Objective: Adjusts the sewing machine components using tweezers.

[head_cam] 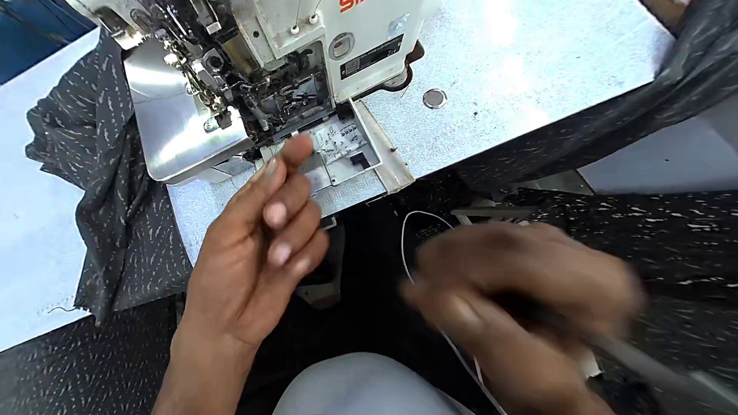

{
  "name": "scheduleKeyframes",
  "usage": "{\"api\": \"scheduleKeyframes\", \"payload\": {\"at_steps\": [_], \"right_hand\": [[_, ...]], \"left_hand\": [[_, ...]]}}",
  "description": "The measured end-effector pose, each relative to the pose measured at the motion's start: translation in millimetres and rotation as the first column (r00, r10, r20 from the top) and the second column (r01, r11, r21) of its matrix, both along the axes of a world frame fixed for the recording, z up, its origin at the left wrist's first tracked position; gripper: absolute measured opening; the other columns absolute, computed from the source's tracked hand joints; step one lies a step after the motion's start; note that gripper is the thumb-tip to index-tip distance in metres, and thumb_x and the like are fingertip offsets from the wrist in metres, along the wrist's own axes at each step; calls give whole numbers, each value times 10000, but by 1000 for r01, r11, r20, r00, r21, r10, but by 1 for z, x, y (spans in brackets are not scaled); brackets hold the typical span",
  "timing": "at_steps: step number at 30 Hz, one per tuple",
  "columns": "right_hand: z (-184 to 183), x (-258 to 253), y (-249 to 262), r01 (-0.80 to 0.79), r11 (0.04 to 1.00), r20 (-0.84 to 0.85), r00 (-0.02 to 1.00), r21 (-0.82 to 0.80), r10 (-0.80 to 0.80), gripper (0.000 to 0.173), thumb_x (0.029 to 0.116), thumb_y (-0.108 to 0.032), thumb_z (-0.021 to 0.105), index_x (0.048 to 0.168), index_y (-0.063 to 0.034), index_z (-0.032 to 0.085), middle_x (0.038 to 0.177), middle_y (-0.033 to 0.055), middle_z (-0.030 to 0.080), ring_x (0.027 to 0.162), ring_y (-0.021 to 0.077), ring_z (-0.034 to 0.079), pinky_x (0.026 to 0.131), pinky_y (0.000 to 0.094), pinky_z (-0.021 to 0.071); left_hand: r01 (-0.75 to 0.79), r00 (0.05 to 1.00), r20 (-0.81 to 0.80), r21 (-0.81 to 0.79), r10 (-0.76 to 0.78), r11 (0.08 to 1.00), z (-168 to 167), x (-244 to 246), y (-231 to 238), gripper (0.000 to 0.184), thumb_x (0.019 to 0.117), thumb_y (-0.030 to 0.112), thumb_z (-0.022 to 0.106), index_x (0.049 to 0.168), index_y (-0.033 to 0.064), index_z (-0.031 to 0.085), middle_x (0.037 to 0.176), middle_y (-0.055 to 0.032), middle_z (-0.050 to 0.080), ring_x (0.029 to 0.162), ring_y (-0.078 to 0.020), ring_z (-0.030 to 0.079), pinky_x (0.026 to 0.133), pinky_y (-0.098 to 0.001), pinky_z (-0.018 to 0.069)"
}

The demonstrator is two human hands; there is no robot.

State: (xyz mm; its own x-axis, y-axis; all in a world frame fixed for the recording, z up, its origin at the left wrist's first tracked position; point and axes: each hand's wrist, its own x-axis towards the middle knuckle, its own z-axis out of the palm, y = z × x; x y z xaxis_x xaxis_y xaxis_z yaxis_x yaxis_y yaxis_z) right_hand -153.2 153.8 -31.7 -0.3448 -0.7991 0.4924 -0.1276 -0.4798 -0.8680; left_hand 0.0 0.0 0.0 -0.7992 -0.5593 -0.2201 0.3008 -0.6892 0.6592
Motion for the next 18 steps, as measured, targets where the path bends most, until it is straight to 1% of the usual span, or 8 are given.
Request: {"api": "scheduleKeyframes", "payload": {"at_steps": [2, 4, 7, 10, 12, 14, 16, 18], "right_hand": [[-26, -10, -13, 223, 973, -199, 958, 59, -208, 189, 1001, -185, 638, 1091, -55, 741, 825, -42, 699, 581, -39, 519, 486, 135, 432], [-30, -16, -25, 356, 932, -399, 866, 67, -302, 258, 967, -130, 625, 1174, -42, 751, 1011, 9, 738, 637, -3, 536, 519, 180, 432], [-21, -10, -58, 288, 957, -544, 799, -29, -257, 292, 942, -73, 639, 1211, -68, 752, 1284, 69, 728, 914, 110, 737, 674, 316, 600], [-18, 0, -87, 114, 989, -607, 781, -93, -148, 245, 981, -131, 652, 1195, -104, 768, 1264, 35, 742, 980, 129, 747, 728, 348, 606], [-16, 3, -88, 47, 987, -577, 807, -155, -129, 205, 983, -106, 651, 1132, -84, 789, 1184, 49, 769, 942, 129, 748, 734, 329, 597], [-16, 1, -79, 50, 978, -539, 828, -204, -155, 196, 988, -77, 644, 1112, -51, 793, 1159, 83, 775, 1002, 150, 751, 827, 330, 607], [-18, -3, -73, 76, 964, -508, 837, -256, -201, 198, 986, -49, 638, 1109, -25, 791, 1156, 115, 773, 1059, 183, 747, 901, 345, 609], [-22, -6, -74, 94, 947, -461, 856, -307, -234, 188, 978, -23, 648, 1100, -6, 790, 1143, 135, 775, 1062, 204, 752, 919, 355, 612]], "left_hand": [[22, 968, 242, -354, 69, 935, -5, 13, 5, 327, 1121, 257, 390, 1200, 81, 655, 642, 43, 443, 441, -15, 370, 397, -132, 345], [152, 899, 410, -621, 153, 769, -12, 26, 12, 320, 1105, 291, 442, 1189, 119, 698, 644, 33, 461, 460, -36, 370, 415, -158, 335], [351, 855, 491, -786, 168, 509, -6, 37, 21, 318, 1106, 327, 445, 1173, 161, 709, 661, 47, 499, 513, -45, 425, 455, -171, 350], [458, 832, 511, -853, 217, 251, 19, 43, 25, 330, 1113, 347, 422, 1128, 180, 707, 701, 101, 541, 567, -10, 482, 497, -161, 401], [471, 811, 512, -858, 282, 204, 38, 51, 21, 321, 1110, 370, 436, 1104, 201, 709, 699, 110, 554, 566, 1, 490, 504, -156, 411], [423, 794, 476, -879, 378, 219, 46, 58, 10, 302, 1103, 367, 451, 1084, 212, 709, 683, 119, 536, 547, 3, 463, 494, -151, 390], [389, 778, 444, -896, 443, 215, 37, 55, -5, 302, 1102, 337, 435, 1068, 190, 696, 673, 119, 521, 519, -9, 443, 466, -156, 372], [381, 791, 455, -889, 409, 254, 19, 38, -18, 301, 1108, 293, 427, 1060, 151, 689, 684, 91, 518, 506, -27, 429, 445, -170, 356]]}}
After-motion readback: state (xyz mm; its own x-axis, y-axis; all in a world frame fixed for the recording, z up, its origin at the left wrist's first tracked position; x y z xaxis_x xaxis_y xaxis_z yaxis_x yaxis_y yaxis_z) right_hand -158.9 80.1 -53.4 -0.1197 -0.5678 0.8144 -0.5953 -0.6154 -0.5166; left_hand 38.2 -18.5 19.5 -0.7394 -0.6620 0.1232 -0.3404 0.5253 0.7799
